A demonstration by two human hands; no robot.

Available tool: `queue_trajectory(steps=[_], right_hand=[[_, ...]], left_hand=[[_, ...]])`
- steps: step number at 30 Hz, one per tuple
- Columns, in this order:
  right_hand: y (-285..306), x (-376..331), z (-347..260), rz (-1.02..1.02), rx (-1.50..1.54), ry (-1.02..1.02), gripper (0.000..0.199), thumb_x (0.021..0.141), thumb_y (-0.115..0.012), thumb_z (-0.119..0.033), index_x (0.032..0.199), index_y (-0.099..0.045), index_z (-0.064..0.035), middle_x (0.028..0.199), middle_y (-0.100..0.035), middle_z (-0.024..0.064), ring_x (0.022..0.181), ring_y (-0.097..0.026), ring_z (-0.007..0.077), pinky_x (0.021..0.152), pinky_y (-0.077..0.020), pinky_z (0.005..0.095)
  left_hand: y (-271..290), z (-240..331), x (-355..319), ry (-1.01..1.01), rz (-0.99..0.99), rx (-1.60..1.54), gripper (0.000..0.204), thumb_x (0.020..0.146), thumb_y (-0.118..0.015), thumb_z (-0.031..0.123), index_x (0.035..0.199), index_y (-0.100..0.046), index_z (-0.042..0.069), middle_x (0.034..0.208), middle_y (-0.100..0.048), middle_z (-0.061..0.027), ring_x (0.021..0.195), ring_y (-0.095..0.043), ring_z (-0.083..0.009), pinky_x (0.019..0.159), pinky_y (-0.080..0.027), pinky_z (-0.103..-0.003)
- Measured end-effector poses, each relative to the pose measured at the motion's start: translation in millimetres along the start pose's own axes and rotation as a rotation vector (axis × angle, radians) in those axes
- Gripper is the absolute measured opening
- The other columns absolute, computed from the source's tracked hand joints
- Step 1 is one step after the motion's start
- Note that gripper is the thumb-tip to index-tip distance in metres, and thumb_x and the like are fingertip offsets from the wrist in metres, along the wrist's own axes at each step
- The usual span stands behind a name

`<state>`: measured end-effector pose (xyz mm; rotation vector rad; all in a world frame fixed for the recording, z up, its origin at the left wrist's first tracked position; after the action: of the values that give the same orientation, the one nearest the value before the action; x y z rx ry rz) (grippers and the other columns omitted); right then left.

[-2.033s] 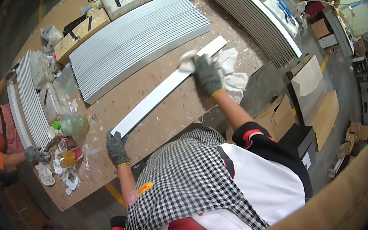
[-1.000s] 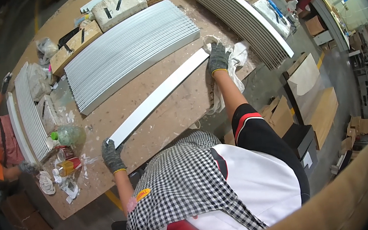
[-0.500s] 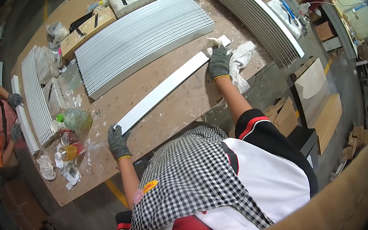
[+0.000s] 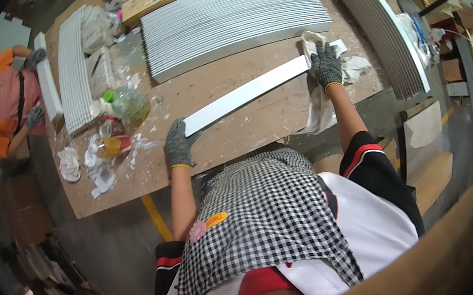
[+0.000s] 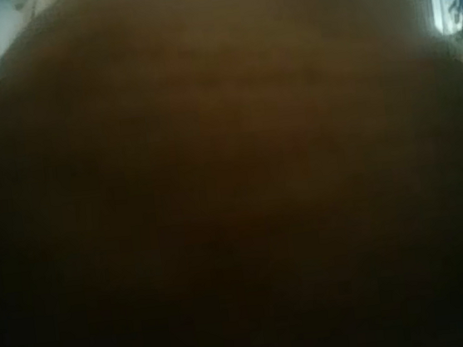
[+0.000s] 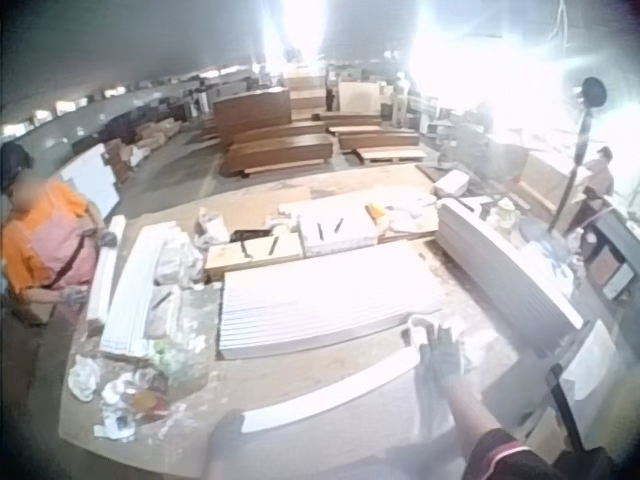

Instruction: Cleaning individual wooden slats with a white cloth at a workbench in a factory setting.

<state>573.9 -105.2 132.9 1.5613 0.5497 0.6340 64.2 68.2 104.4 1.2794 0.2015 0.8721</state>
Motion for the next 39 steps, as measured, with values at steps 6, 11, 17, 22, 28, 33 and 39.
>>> queue_trajectory(steps=[6, 11, 17, 22, 28, 33, 39], right_hand=[[4.3, -108.5, -209.6, 0.013, -0.041, 0.594, 0.052, 0.091, -0.045, -0.027, 0.143, -0.043, -0.0183, 0.149, -0.031, 0.0166, 0.138, -0.029, 0.0401, 0.111, -0.0195, 0.0613], [33.7, -200.6, -379.2, -0.011, 0.482, 0.943, 0.059, 0.085, -0.057, -0.032, 0.136, -0.049, -0.0035, 0.149, -0.034, 0.0238, 0.139, -0.028, 0.0451, 0.112, -0.0247, 0.0562], [23.9, -133.7, -376.0, -0.214, 0.952, 0.723, 0.032, 0.085, -0.058, -0.018, 0.115, -0.064, -0.0078, 0.111, -0.064, 0.0174, 0.100, -0.063, 0.0348, 0.087, -0.0502, 0.0425], [82.2, -138.5, -349.6, -0.050, 1.039, 0.903, 0.043, 0.080, -0.067, -0.022, 0.121, -0.061, -0.0085, 0.112, -0.064, 0.0184, 0.100, -0.061, 0.0352, 0.089, -0.0497, 0.0429], [67.6, -132.2, -267.7, 0.112, 0.178, 0.916, 0.042, 0.082, -0.063, -0.030, 0.122, -0.058, -0.0188, 0.123, -0.057, 0.0079, 0.118, -0.053, 0.0284, 0.102, -0.0394, 0.0467], [54.3, -27.3, -77.7, 0.350, 0.287, 0.597, 0.029, 0.084, -0.057, -0.025, 0.112, -0.062, -0.0178, 0.130, -0.053, 0.0102, 0.125, -0.046, 0.0312, 0.107, -0.0323, 0.0466], [11.8, 52.0, 52.9, 0.297, 0.133, 0.475, 0.033, 0.076, -0.068, -0.023, 0.108, -0.065, -0.0166, 0.110, -0.059, 0.0162, 0.108, -0.055, 0.0341, 0.097, -0.0416, 0.0443]], left_hand=[[5.8, -5.0, 10.9, 0.569, -0.174, -0.366, 0.065, 0.065, -0.088, 0.027, 0.118, -0.058, 0.003, 0.107, -0.068, -0.0170, 0.100, -0.064, -0.0313, 0.087, -0.051, -0.038], [-35.8, -54.6, -28.2, 0.746, 0.032, -0.698, 0.064, 0.077, -0.079, 0.022, 0.130, -0.051, 0.001, 0.109, -0.067, -0.0158, 0.105, -0.061, -0.0269, 0.093, -0.049, -0.039], [-14.9, -31.5, -9.0, 0.706, -0.295, -0.252, 0.038, 0.090, -0.059, 0.014, 0.127, -0.053, 0.005, 0.119, -0.063, -0.0119, 0.109, -0.058, -0.0270, 0.093, -0.046, -0.041], [-9.9, -4.9, -23.8, 0.910, 0.311, -1.549, 0.038, 0.087, -0.061, 0.011, 0.123, -0.055, -0.003, 0.113, -0.061, -0.0105, 0.102, -0.058, -0.0235, 0.091, -0.048, -0.036], [68.9, 30.2, -6.6, 0.817, 0.206, -1.304, 0.042, 0.088, -0.060, 0.003, 0.128, -0.051, -0.004, 0.120, -0.056, -0.0127, 0.105, -0.057, -0.0212, 0.085, -0.053, -0.033], [107.9, 61.9, 1.6, 0.839, 0.325, -1.142, 0.041, 0.088, -0.055, -0.005, 0.128, -0.050, -0.007, 0.119, -0.054, -0.0132, 0.106, -0.056, -0.0232, 0.086, -0.054, -0.034], [153.2, 94.8, 47.2, 0.653, 0.371, -1.226, 0.052, 0.091, -0.061, 0.006, 0.139, -0.042, -0.004, 0.129, -0.052, -0.0149, 0.111, -0.056, -0.0248, 0.092, -0.052, -0.036]])
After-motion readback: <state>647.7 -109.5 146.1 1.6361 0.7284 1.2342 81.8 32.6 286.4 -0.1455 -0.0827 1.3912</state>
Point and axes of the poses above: each hand's wrist, its own x-axis towards the middle knuckle, its own y-axis out of the back of the hand, z = x × y, the point moved 8 cm from there along x, towards the middle knuckle
